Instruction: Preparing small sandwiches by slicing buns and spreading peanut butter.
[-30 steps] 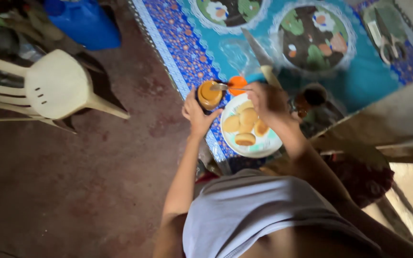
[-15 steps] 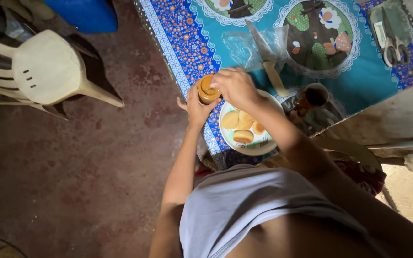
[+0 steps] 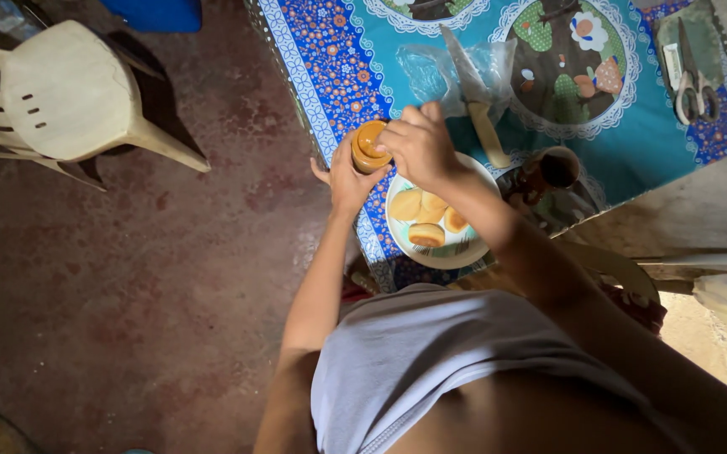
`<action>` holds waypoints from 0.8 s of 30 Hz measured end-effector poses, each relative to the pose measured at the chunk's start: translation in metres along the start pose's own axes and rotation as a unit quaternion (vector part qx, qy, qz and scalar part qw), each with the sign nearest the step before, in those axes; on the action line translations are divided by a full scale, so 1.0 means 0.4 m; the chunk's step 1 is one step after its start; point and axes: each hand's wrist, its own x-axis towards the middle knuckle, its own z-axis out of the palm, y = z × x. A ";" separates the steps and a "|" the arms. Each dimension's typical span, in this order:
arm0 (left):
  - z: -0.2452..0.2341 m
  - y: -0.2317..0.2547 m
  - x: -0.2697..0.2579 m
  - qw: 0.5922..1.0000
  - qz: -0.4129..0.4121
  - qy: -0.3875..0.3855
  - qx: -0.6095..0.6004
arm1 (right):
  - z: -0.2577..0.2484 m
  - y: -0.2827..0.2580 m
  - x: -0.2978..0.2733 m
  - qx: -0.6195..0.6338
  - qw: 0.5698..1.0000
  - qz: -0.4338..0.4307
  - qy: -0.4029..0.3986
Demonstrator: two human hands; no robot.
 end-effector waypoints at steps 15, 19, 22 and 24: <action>0.003 0.010 0.002 0.999 -0.020 0.000 0.032 | 0.052 0.069 0.024 0.058 0.997 0.049 -0.034; 0.001 0.012 -0.001 0.999 -0.028 -0.006 0.033 | 0.000 0.048 0.044 0.047 0.997 0.038 -0.042; 0.000 0.013 0.000 0.999 -0.020 0.007 0.033 | -0.041 0.020 0.050 0.034 0.998 0.014 -0.042; -0.003 0.020 0.001 0.999 -0.020 0.005 0.025 | -0.064 -0.003 0.048 0.012 1.000 -0.008 -0.026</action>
